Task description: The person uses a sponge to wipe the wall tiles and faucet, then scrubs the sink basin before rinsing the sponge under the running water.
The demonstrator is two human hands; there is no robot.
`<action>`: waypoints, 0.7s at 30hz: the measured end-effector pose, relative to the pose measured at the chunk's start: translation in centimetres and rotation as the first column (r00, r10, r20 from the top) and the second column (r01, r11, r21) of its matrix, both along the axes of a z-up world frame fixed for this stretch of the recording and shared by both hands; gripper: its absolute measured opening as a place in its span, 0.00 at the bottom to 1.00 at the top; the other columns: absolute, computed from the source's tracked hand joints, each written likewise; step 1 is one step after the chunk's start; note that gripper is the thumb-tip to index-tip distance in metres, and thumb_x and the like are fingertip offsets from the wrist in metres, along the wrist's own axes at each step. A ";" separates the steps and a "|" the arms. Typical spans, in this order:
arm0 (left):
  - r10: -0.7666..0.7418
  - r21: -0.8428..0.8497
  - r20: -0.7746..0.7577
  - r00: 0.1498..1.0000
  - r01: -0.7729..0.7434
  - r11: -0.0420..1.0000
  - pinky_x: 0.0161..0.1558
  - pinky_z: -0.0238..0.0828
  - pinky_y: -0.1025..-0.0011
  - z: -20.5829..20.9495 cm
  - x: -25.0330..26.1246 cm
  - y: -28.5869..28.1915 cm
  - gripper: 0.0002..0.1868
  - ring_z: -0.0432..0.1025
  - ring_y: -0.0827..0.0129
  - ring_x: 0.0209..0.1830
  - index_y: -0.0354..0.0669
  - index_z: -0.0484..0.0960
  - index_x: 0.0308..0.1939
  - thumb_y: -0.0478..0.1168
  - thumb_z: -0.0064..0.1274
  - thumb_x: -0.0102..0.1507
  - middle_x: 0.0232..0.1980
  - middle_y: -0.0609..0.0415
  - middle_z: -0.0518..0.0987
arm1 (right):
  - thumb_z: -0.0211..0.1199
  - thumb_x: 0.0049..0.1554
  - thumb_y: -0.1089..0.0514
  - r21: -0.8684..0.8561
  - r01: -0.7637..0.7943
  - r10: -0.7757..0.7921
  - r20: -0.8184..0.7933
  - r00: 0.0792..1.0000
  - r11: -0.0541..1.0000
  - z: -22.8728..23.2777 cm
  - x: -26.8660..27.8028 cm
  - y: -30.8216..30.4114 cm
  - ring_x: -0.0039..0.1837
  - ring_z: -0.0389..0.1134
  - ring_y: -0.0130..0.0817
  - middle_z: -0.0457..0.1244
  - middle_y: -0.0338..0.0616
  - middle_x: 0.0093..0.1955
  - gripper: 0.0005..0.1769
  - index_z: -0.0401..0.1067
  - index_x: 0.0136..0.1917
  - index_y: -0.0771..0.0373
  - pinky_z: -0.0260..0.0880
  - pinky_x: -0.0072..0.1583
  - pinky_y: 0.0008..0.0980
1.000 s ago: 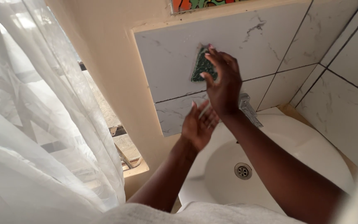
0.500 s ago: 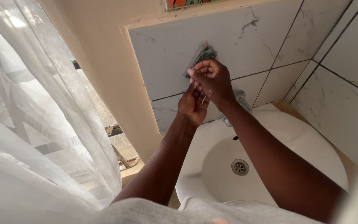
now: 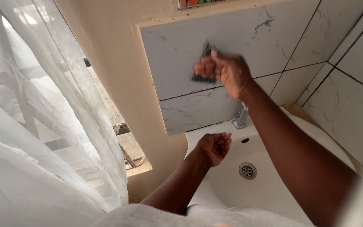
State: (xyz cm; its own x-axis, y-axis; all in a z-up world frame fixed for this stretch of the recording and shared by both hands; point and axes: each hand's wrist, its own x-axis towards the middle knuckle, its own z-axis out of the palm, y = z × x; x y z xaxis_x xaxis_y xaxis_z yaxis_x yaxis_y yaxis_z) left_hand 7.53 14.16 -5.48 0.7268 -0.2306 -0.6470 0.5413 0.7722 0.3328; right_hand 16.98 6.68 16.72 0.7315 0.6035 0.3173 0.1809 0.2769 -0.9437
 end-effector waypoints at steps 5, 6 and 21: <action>0.007 0.033 0.030 1.000 -0.007 0.999 0.44 0.79 0.78 4.8 -1.4 -0.7 0.09 0.78 0.72 0.39 0.41 0.82 0.43 0.38 0.46 0.71 0.42 0.56 0.86 | 0.56 0.62 0.31 -0.152 0.237 -0.202 0.215 0.955 0.959 0.6 -0.3 0.9 0.48 0.74 0.40 0.74 0.53 0.47 0.35 0.77 0.47 0.68 0.75 0.54 0.38; 0.006 0.054 0.040 0.999 -0.008 0.999 0.45 0.79 0.78 5.4 -1.3 -0.6 0.09 0.78 0.72 0.40 0.42 0.82 0.43 0.38 0.46 0.71 0.42 0.56 0.86 | 0.55 0.62 0.29 -0.187 0.296 -0.244 0.260 0.934 0.937 -0.1 -0.6 1.3 0.45 0.73 0.40 0.74 0.53 0.45 0.38 0.78 0.45 0.69 0.74 0.51 0.38; 0.074 0.022 -0.004 0.997 -0.074 0.997 0.45 0.78 0.77 5.7 -2.1 1.1 0.08 0.78 0.71 0.40 0.41 0.82 0.40 0.37 0.47 0.69 0.42 0.55 0.86 | 0.70 0.52 0.43 -0.212 0.090 -0.151 -0.288 0.946 0.973 -1.2 -0.3 1.9 0.50 0.78 0.44 0.73 0.58 0.46 0.28 0.74 0.50 0.72 0.82 0.56 0.43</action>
State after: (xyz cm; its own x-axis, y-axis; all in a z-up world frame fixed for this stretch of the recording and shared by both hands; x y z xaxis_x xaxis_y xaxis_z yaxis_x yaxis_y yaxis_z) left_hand 5.41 15.29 0.25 0.7384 -0.1617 -0.6547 0.4842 0.8029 0.3478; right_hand 16.67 8.59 15.51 0.8454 0.5324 -0.0427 -0.0987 0.0772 -0.9921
